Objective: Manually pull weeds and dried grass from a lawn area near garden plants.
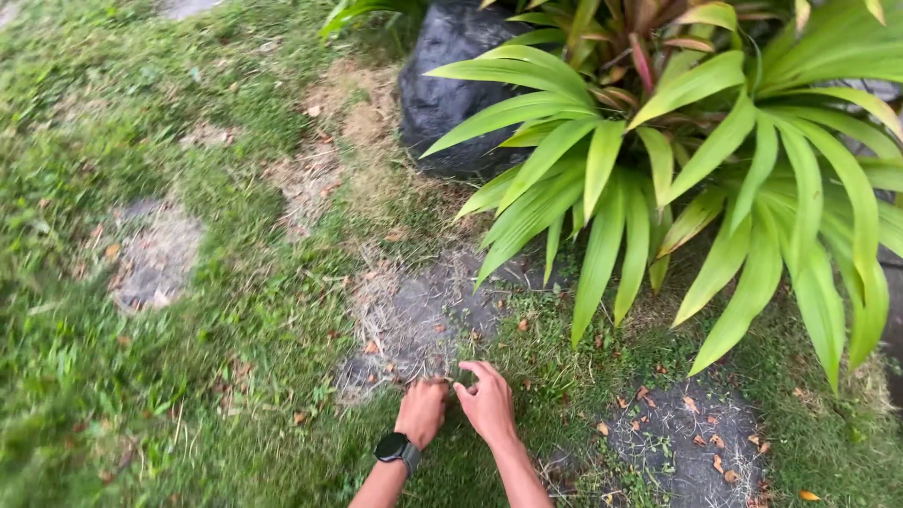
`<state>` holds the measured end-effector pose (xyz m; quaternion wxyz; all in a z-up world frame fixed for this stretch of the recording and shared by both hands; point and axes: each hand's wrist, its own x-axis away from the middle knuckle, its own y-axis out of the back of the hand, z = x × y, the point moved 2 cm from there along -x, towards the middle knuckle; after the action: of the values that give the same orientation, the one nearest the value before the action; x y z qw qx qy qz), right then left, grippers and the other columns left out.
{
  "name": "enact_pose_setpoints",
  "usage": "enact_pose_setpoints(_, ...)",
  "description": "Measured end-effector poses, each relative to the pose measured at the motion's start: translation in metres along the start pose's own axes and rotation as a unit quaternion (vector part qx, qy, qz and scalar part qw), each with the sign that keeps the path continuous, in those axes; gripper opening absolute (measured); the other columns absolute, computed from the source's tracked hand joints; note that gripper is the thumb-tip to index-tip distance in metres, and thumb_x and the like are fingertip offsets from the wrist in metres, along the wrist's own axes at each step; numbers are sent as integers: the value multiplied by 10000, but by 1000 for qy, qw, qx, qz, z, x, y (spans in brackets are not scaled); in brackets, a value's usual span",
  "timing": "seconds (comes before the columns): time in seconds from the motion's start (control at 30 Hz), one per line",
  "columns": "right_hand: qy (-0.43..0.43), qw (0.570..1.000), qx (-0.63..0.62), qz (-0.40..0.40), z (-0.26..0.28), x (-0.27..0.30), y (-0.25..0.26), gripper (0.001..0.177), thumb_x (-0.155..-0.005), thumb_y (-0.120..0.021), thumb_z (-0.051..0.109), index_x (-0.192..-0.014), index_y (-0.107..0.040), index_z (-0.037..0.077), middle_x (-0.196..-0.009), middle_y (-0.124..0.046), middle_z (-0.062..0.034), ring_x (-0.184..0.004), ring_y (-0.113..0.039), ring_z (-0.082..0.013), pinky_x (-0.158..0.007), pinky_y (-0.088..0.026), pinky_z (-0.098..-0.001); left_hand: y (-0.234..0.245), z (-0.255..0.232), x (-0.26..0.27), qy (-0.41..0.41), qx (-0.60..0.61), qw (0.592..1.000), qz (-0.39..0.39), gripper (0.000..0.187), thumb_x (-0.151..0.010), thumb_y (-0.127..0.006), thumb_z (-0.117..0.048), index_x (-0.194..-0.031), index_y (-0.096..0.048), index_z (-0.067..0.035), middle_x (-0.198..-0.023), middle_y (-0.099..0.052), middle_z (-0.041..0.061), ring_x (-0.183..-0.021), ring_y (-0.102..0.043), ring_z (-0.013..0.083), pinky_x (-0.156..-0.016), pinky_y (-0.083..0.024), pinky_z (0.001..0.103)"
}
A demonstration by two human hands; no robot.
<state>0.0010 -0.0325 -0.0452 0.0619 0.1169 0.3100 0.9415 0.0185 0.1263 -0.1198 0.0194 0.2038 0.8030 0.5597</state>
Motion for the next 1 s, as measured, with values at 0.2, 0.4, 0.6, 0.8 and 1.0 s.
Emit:
enact_pose_setpoints(0.2, 16, 997, 75, 29, 0, 48, -38, 495, -755, -831, 161, -1223, -669, 153, -1282, -631, -85, -928, -700, -304, -853, -564, -419, 99, -3, 99, 54, 158, 981, -100, 97, -850, -657, -89, -862, -752, -76, -816, -737, 183, -748, -724, 372, -703, -581, 480)
enact_pose_setpoints(0.4, -6, 993, 117, 7, -5, 50, -82, 171, -849, -754, 146, -1010, -802, 180, -1053, -765, -84, -896, -739, -284, -795, -605, -414, 108, 42, 135, 143, 128, 975, -110, 235, -966, -544, -82, -1123, -716, -111, -1016, -736, 184, -882, -739, 342, -822, -595, 453)
enact_pose_setpoints(0.6, -11, 1000, 11, 12, -24, 26, -85, 134, -834, -753, 118, -949, -818, 142, -918, -803, -76, -758, -771, -204, -703, -615, -365, 80, 56, 138, 121, 45, 990, -55, 555, -845, -752, -224, -1364, -570, -155, -1465, -475, 181, -1340, -475, 346, -1071, -434, 485)
enact_pose_setpoints(0.8, -39, 981, -189, 1, 53, 20, -30, 151, -905, -712, 132, -1032, -786, 94, -846, -804, -80, -684, -742, -152, -601, -591, -303, 91, 22, 106, 130, 13, 990, 51, 467, -876, -735, -215, -1316, -588, -159, -1394, -499, 153, -1322, -477, 349, -1014, -477, 490)
enact_pose_setpoints(1.0, 0, 988, -152, 24, 59, -2, -43, 267, -853, -751, 133, -1120, -755, 116, -1062, -763, -77, -751, -767, -142, -660, -611, -270, 38, 78, 61, 163, 12, 984, 69, 144, -868, -636, -65, -976, -717, -118, -1064, -659, 135, -956, -711, 316, -823, -605, 425)
